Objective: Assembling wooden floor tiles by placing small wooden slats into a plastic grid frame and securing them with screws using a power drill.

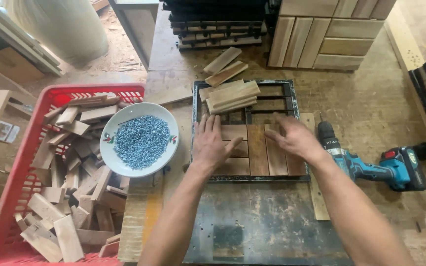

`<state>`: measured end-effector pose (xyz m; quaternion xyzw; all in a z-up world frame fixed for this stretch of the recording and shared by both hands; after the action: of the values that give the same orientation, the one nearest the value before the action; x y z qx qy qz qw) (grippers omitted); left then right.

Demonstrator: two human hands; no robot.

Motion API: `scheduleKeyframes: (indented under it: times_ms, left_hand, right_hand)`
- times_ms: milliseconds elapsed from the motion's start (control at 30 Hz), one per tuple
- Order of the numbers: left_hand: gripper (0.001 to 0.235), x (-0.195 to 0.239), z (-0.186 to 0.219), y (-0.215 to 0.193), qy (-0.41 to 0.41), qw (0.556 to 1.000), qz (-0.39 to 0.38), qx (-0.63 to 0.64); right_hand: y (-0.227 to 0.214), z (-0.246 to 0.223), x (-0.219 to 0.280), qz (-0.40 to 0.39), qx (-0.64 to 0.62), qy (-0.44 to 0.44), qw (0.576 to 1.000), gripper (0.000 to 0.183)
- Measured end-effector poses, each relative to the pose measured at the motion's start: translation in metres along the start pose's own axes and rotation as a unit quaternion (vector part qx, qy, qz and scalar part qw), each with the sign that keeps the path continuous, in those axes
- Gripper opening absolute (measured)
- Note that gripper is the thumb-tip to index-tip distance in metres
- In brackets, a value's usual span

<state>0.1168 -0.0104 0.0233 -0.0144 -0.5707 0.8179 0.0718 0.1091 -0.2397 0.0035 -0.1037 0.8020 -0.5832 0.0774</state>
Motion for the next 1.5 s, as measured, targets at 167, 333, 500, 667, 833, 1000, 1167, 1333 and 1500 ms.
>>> scheduleKeyframes:
  times_ms: [167,333,500,667,833,1000,1167,1333,1500]
  left_hand:
    - [0.091,-0.003,-0.017,0.014,0.018,0.992,0.115,0.044]
    - [0.088,0.051,-0.018,0.009,0.048,0.978,0.196,0.050]
    - [0.087,0.092,-0.020,0.008,0.047,0.976,0.201,0.065]
    - [0.056,0.036,-0.027,-0.018,0.017,0.968,0.232,0.093]
    - [0.127,-0.051,-0.027,0.016,0.008,0.994,-0.105,0.013]
    - [0.124,-0.060,-0.037,0.004,0.043,0.974,-0.217,0.049]
    - [0.086,-0.066,-0.046,-0.007,-0.012,0.934,-0.290,0.209]
    - [0.071,-0.064,-0.033,-0.021,0.003,0.970,-0.211,0.118]
    - [0.075,-0.110,-0.042,0.042,0.004,0.989,-0.127,-0.077]
  right_hand:
    - [0.012,-0.005,0.014,0.329,0.225,-0.186,0.898,0.047]
    - [0.001,-0.044,0.061,0.245,0.206,-0.129,0.939,0.047]
    - [0.016,-0.037,0.087,0.090,0.150,0.020,0.984,0.055]
    - [-0.003,-0.043,0.026,0.000,0.150,-0.004,0.989,0.059]
    - [0.003,-0.103,-0.056,-0.026,0.163,-0.154,0.974,0.076]
    - [0.032,-0.107,-0.072,0.029,0.215,-0.218,0.952,0.077]
    - [0.052,-0.078,-0.063,0.095,0.233,-0.285,0.925,0.063]
    - [-0.004,-0.038,-0.044,0.015,0.117,-0.059,0.991,0.062]
    - [-0.020,0.025,-0.016,0.002,0.077,0.120,0.990,0.057]
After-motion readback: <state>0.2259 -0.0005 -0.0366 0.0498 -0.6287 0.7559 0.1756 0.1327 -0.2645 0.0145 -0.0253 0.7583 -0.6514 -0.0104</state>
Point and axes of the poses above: each hand's wrist, its own x-axis away from the middle knuckle, its own y-axis out of the palm, z = x × y, the point moved 9 cm from there along -x, towards the middle knuckle, and after that the axes turned 13 degrees about -y, right-handed, at the moved point
